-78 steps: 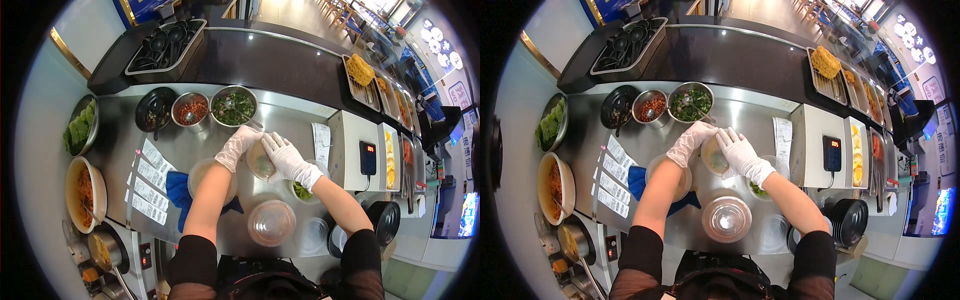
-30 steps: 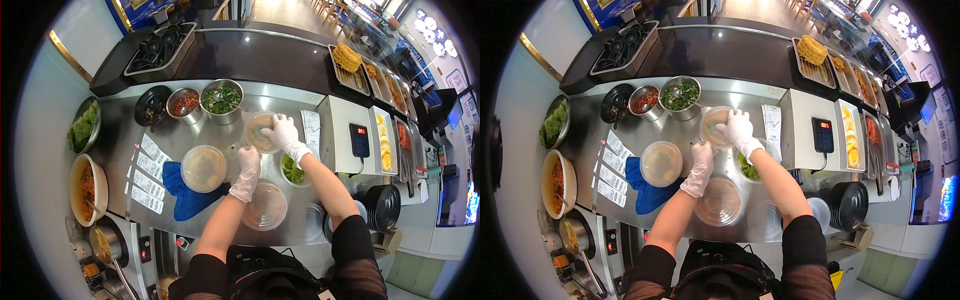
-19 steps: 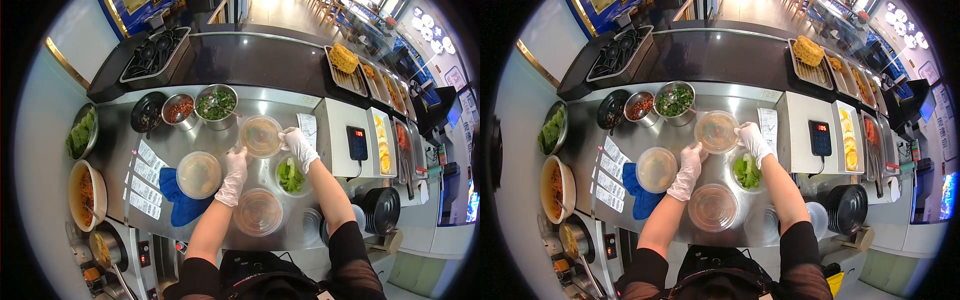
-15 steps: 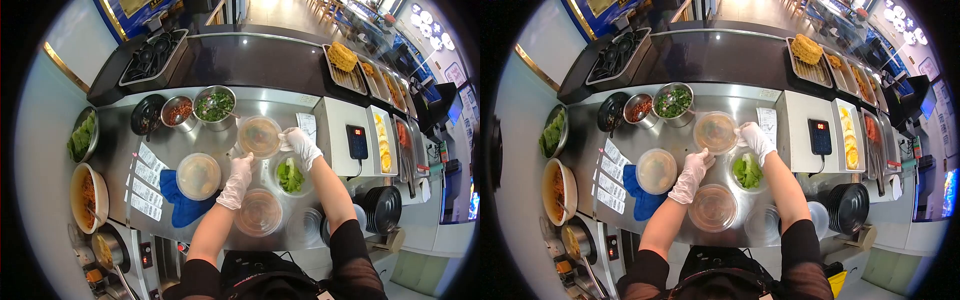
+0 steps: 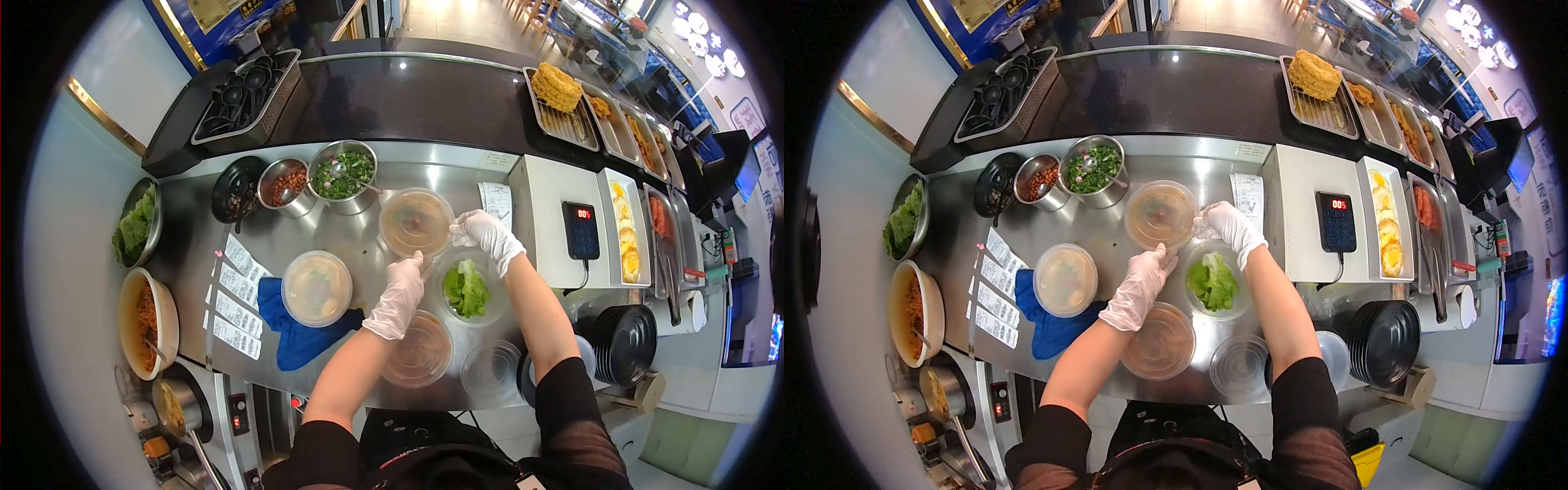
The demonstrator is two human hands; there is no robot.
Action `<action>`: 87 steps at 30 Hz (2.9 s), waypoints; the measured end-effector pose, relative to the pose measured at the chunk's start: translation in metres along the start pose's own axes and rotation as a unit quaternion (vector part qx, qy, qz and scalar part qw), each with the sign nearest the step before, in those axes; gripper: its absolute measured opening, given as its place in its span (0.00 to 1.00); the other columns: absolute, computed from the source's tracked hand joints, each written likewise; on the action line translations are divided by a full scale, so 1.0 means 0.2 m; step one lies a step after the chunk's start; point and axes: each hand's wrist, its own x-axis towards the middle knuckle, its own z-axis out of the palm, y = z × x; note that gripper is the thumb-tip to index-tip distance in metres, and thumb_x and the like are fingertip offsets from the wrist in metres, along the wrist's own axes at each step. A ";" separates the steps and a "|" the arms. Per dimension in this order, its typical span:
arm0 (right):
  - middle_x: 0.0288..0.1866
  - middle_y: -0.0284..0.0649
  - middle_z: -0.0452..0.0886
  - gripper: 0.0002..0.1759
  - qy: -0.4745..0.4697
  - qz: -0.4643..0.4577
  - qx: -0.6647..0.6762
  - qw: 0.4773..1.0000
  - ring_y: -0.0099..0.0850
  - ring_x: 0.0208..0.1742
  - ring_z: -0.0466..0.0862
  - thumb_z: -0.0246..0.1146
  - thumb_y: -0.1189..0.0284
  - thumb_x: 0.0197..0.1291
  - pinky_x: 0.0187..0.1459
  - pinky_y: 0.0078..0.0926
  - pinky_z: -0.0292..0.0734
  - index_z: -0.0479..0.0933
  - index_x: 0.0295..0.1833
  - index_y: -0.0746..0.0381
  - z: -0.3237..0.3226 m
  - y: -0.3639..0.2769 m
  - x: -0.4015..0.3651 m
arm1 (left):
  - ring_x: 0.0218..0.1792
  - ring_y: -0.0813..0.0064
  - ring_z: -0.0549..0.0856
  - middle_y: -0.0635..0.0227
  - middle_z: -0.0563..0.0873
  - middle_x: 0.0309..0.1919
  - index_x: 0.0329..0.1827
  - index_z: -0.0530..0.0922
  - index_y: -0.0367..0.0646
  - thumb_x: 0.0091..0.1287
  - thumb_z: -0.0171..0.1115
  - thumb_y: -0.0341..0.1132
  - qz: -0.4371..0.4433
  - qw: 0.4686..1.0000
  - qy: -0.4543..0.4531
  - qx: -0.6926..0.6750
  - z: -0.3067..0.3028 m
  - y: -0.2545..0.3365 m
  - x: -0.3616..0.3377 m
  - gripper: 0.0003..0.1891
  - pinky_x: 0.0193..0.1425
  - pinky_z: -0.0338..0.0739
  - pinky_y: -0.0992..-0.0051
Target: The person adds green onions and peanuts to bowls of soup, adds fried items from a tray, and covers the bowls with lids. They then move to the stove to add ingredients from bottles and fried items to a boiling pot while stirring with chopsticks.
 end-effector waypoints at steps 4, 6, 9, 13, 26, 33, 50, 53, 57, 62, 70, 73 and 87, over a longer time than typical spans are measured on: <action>0.33 0.39 0.84 0.12 0.013 -0.033 -0.122 0.992 0.29 0.35 0.85 0.61 0.67 0.62 0.34 0.24 0.76 0.82 0.41 0.65 -0.01 0.04 0.06 | 0.50 0.59 0.81 0.54 0.79 0.48 0.55 0.70 0.30 0.69 0.56 0.25 -0.012 1.000 0.016 -0.021 0.04 -0.03 0.00 0.14 0.57 0.78 0.60; 0.32 0.39 0.84 0.11 0.007 -0.113 -0.228 0.967 0.29 0.35 0.85 0.61 0.67 0.62 0.35 0.25 0.77 0.83 0.40 0.64 -0.03 0.14 0.18 | 0.49 0.59 0.81 0.54 0.79 0.48 0.54 0.69 0.30 0.69 0.55 0.25 0.010 0.999 0.026 -0.041 0.05 -0.07 0.03 0.13 0.57 0.79 0.61; 0.31 0.38 0.84 0.12 0.002 -0.107 -0.211 0.972 0.30 0.34 0.85 0.60 0.66 0.63 0.36 0.27 0.78 0.83 0.41 0.63 -0.03 0.15 0.19 | 0.48 0.60 0.82 0.54 0.79 0.46 0.52 0.69 0.29 0.70 0.55 0.25 0.098 0.992 0.075 0.022 0.08 -0.12 0.05 0.11 0.55 0.80 0.63; 0.32 0.39 0.84 0.13 0.018 -0.024 -0.133 0.991 0.30 0.33 0.85 0.59 0.68 0.64 0.34 0.27 0.79 0.82 0.42 0.67 0.00 0.04 0.08 | 0.44 0.62 0.83 0.55 0.79 0.45 0.49 0.69 0.28 0.68 0.56 0.24 0.138 0.988 0.063 0.031 0.09 -0.11 0.01 0.10 0.51 0.82 0.65; 0.36 0.47 0.84 0.14 0.022 -0.003 -0.073 0.997 0.34 0.36 0.86 0.64 0.71 0.59 0.38 0.28 0.81 0.78 0.42 0.73 0.03 -0.08 -0.02 | 0.41 0.66 0.83 0.57 0.79 0.46 0.55 0.68 0.28 0.58 0.70 0.29 0.154 0.975 0.050 0.151 0.00 -0.09 0.12 0.26 0.44 0.82 0.70; 0.76 0.56 0.49 0.65 0.073 -0.322 -0.515 0.791 0.44 0.78 0.50 0.77 0.53 0.33 0.73 0.38 0.52 0.49 0.73 0.70 0.12 -0.14 0.05 | 0.71 0.52 0.60 0.47 0.59 0.71 0.71 0.57 0.35 0.44 0.77 0.46 0.476 0.537 0.032 0.696 0.00 0.25 -0.04 0.53 0.73 0.56 0.61; 0.36 0.46 0.82 0.07 -0.058 -0.412 -0.528 0.740 0.40 0.37 0.82 0.56 0.74 0.52 0.36 0.37 0.79 0.79 0.34 0.61 1.08 -0.08 -0.71 | 0.40 0.57 0.80 0.61 0.81 0.37 0.40 0.79 0.41 0.56 0.62 0.26 0.643 0.498 0.238 0.531 -1.12 0.18 -0.73 0.09 0.49 0.73 0.62; 0.45 0.49 0.78 0.17 -0.093 -0.402 -0.527 0.743 0.40 0.48 0.78 0.59 0.70 0.52 0.46 0.36 0.77 0.78 0.46 0.68 1.60 0.18 -0.68 | 0.43 0.55 0.80 0.59 0.83 0.38 0.40 0.80 0.40 0.55 0.64 0.29 0.444 0.596 0.172 0.646 -1.51 0.17 -0.55 0.10 0.52 0.73 0.63; 0.50 0.54 0.76 0.23 0.009 -0.242 -0.672 0.700 0.47 0.53 0.75 0.60 0.68 0.53 0.50 0.39 0.74 0.76 0.52 0.72 1.81 0.41 -0.50 | 0.40 0.56 0.83 0.58 0.83 0.36 0.39 0.80 0.44 0.51 0.66 0.30 0.373 0.603 0.026 0.705 -1.56 0.00 -0.56 0.11 0.45 0.77 0.59; 0.62 0.58 0.70 0.23 0.022 0.012 -0.774 0.633 0.53 0.62 0.71 0.55 0.68 0.62 0.55 0.47 0.73 0.74 0.58 0.72 1.67 0.42 -0.22 | 0.38 0.64 0.81 0.60 0.81 0.39 0.52 0.76 0.41 0.60 0.65 0.29 0.540 0.666 0.087 0.508 -1.45 0.20 -0.60 0.16 0.45 0.77 0.67; 0.56 0.47 0.75 0.21 0.219 -0.058 -0.658 0.719 0.40 0.56 0.76 0.51 0.66 0.64 0.53 0.46 0.73 0.70 0.61 0.62 1.32 0.23 0.16 | 0.36 0.76 0.76 0.58 0.74 0.49 0.64 0.64 0.31 0.64 0.64 0.32 0.418 0.837 0.128 0.330 -1.29 0.41 -0.48 0.28 0.45 0.75 0.74; 0.53 0.46 0.76 0.19 0.196 -0.196 -0.667 0.691 0.42 0.54 0.79 0.50 0.69 0.63 0.46 0.40 0.79 0.72 0.59 0.60 1.15 0.13 0.26 | 0.35 0.75 0.76 0.58 0.74 0.48 0.63 0.65 0.31 0.63 0.64 0.29 0.429 0.832 0.100 0.338 -1.34 0.33 -0.50 0.27 0.44 0.75 0.73; 0.26 0.46 0.77 0.10 0.111 -0.338 -0.413 0.838 0.42 0.28 0.78 0.65 0.74 0.54 0.32 0.37 0.72 0.73 0.26 0.66 1.47 -0.26 -0.72 | 0.30 0.58 0.84 0.62 0.84 0.30 0.38 0.81 0.41 0.64 0.62 0.30 0.514 0.738 0.177 0.399 -2.29 -0.03 -1.01 0.03 0.34 0.78 0.67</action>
